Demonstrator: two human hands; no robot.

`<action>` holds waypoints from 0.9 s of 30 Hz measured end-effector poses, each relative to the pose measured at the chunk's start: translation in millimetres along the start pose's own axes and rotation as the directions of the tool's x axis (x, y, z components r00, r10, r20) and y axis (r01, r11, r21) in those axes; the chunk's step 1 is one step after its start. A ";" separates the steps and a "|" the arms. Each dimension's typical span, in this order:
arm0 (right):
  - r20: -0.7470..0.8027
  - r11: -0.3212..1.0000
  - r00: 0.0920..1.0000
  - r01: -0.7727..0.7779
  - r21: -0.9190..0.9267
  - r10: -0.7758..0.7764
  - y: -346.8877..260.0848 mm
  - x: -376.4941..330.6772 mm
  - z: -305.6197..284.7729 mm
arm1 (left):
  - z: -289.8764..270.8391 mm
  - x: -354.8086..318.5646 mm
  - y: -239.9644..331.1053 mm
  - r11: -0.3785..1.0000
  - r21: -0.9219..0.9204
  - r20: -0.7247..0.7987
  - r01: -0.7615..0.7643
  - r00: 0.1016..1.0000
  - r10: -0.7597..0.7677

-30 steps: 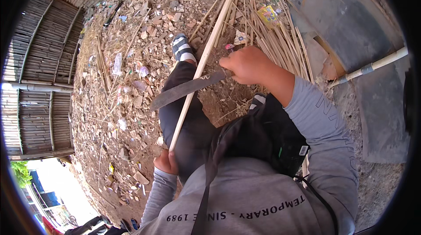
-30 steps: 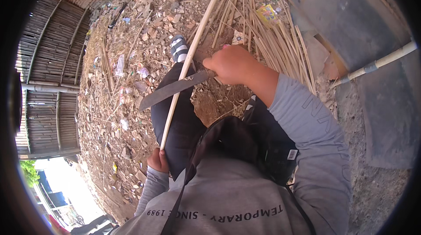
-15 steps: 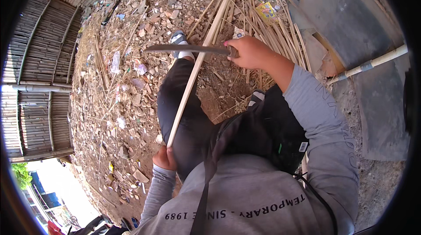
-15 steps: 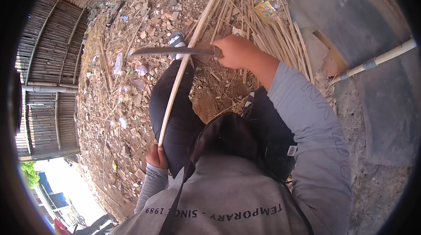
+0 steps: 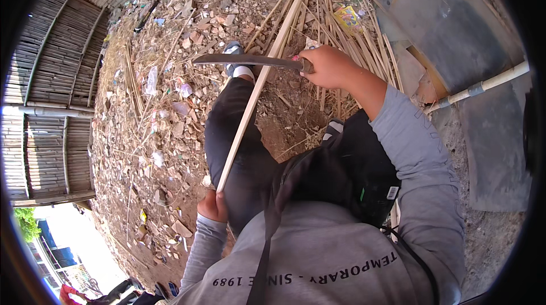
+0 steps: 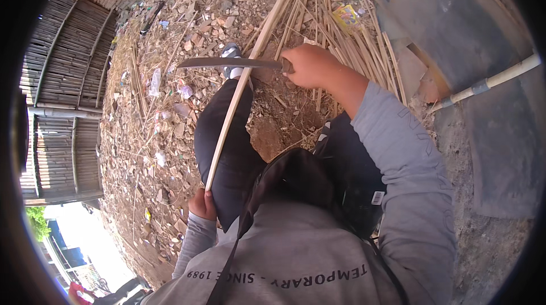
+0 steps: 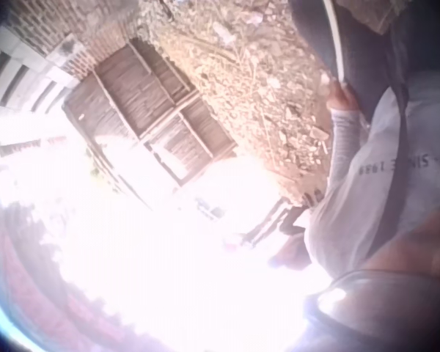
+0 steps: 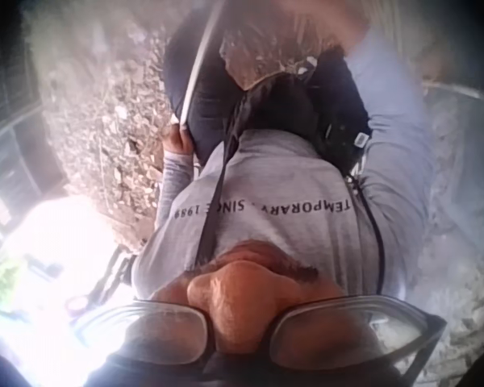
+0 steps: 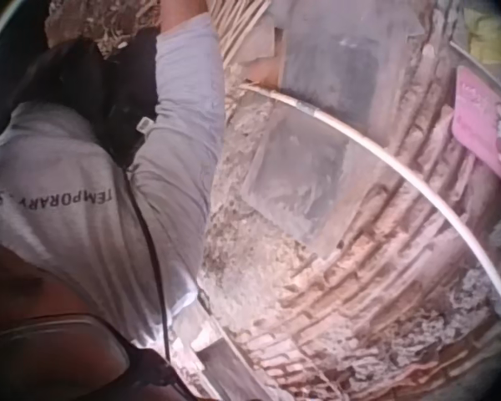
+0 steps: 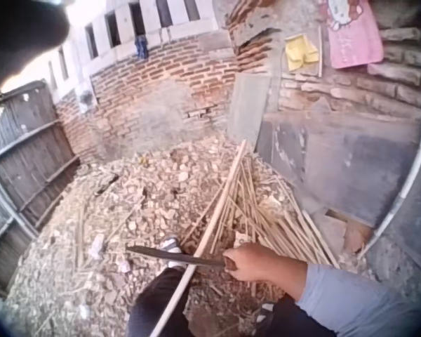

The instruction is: The person scrapes the side of a thin wooden strip using the edge of a blade while sitting on the ground.

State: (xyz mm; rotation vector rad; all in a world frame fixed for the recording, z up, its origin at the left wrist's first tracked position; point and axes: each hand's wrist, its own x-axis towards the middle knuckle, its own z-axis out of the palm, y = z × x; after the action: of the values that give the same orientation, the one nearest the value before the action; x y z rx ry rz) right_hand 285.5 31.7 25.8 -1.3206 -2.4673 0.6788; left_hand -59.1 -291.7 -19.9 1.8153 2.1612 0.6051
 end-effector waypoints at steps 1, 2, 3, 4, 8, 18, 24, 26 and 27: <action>-0.019 1.000 0.999 0.025 -0.016 -0.025 -1.1 -0.1 0.1 | -0.8 -1.8 -3.1 1.000 0.004 -0.004 0.001 1.000 -0.001; -0.021 0.999 0.999 0.029 -0.014 -0.030 -4.1 -0.7 1.7 | -1.7 -3.3 -5.5 1.000 0.016 0.009 -0.007 1.000 0.007; 0.015 0.986 0.994 0.109 -0.126 -0.108 -10.3 -2.6 3.5 | -1.9 -4.6 -6.9 1.000 0.026 0.026 -0.012 1.000 0.012; 0.059 0.954 0.982 0.191 -0.233 -0.182 -14.3 -3.1 4.6 | -1.9 -4.7 -8.0 1.000 0.028 0.027 -0.009 1.000 0.008; 0.087 0.995 0.995 0.047 0.088 -0.055 8.1 1.7 10.9 | 2.8 -5.6 -6.7 0.998 0.055 -0.003 -0.010 1.000 0.010; 0.054 0.990 0.994 0.096 -0.100 -0.091 -3.6 -2.1 -1.9 | 5.6 -3.6 -10.5 0.997 0.076 -0.027 -0.011 1.000 0.014; -0.157 0.995 0.983 -0.091 0.052 0.098 23.7 -0.6 -6.4 | 1.4 0.2 -5.0 0.998 0.056 -0.013 0.002 1.000 -0.001; -0.101 1.000 0.995 -0.009 0.022 0.011 11.0 -2.9 -10.5 | 1.2 -0.8 -7.5 0.998 0.055 -0.013 -0.022 1.000 0.023; -0.037 0.998 0.997 0.064 -0.001 -0.064 4.2 -5.3 -8.8 | 2.6 -1.6 -10.5 0.998 0.057 -0.008 -0.021 1.000 0.021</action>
State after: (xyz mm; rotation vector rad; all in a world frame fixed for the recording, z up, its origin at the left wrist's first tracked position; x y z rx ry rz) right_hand 295.2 31.7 31.1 -1.2363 -2.4684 0.6338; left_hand -66.8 -294.3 -27.2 1.8696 2.1889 0.5624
